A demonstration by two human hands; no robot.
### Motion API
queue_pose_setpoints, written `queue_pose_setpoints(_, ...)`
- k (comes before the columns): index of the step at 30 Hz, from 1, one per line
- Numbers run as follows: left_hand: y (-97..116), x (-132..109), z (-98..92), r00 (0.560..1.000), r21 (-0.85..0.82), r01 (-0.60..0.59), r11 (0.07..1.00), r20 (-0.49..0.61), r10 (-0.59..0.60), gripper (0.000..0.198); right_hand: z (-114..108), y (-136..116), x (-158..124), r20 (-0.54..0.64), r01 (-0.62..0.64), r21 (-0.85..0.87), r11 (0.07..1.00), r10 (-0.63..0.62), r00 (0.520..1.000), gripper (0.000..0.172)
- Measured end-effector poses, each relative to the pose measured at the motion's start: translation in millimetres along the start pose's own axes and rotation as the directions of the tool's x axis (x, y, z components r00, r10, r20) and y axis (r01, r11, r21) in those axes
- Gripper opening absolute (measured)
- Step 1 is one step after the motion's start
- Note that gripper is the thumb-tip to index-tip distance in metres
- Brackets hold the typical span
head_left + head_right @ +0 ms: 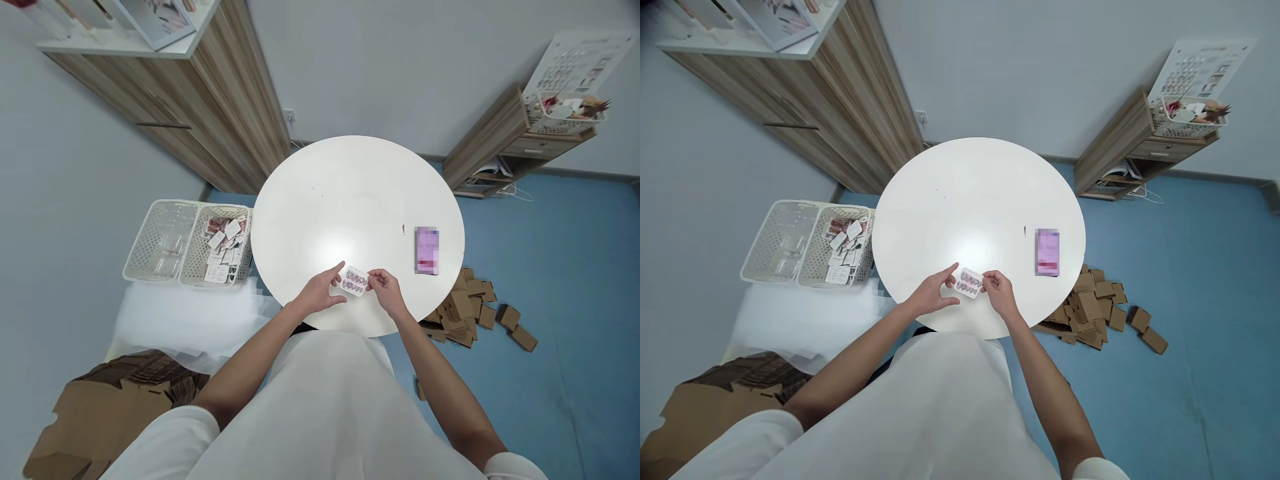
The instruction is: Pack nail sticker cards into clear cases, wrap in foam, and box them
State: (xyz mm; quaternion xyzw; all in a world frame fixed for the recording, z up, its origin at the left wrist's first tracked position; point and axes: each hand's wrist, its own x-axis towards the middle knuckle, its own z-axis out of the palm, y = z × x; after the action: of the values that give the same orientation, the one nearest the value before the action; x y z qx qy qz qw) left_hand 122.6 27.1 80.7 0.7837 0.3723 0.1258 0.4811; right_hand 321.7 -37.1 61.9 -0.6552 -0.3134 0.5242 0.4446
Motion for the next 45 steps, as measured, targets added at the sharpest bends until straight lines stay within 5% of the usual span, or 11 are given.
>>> queue_pose_setpoints(4, -16, -7, -5.8, 0.998, 0.084, -0.046, 0.995, 0.056, 0.041, 0.078, 16, -2, -2, 0.01, 0.01, -0.039, 0.999, -0.01, 1.0, 0.029)
queue_pose_setpoints(11, -37, -28, -23.9, 0.998, 0.074, -0.05, 0.996, -0.025, 0.052, 0.062, 56, -6, -4, 0.036, 0.029, -0.095, 0.995, -0.026, 0.999, 0.027)
queue_pose_setpoints(16, -50, -46, -43.6, 0.997, 0.058, 0.025, 0.998, -0.077, -0.02, 0.061, 83, -11, -8, 0.09, 0.056, -0.093, 0.994, -0.047, 0.995, 0.033)
queue_pose_setpoints(22, -77, -65, -55.2, 0.984, -0.022, 0.111, 0.994, -0.134, -0.113, 0.063, 115, -2, -15, 0.255, 0.065, -0.211, 0.975, -0.009, 0.967, 0.069)
queue_pose_setpoints(29, -112, -74, -51.2, 0.967, -0.08, 0.184, 0.98, -0.163, -0.195, 0.065, 153, 25, -2, 0.194, 0.071, -0.314, 0.947, -0.009, 0.981, 0.064)
queue_pose_setpoints(37, -128, -72, -43.1, 0.95, -0.098, 0.251, 0.963, -0.168, -0.265, 0.067, 161, 49, 12, 0.192, 0.115, -0.409, 0.905, -0.038, 0.981, 0.064)
queue_pose_setpoints(45, -137, -68, -36.9, 0.934, 0.062, 0.349, 0.935, -0.11, -0.341, 0.068, 169, 70, 19, 0.148, 0.097, -0.477, 0.874, -0.029, 0.989, 0.065)
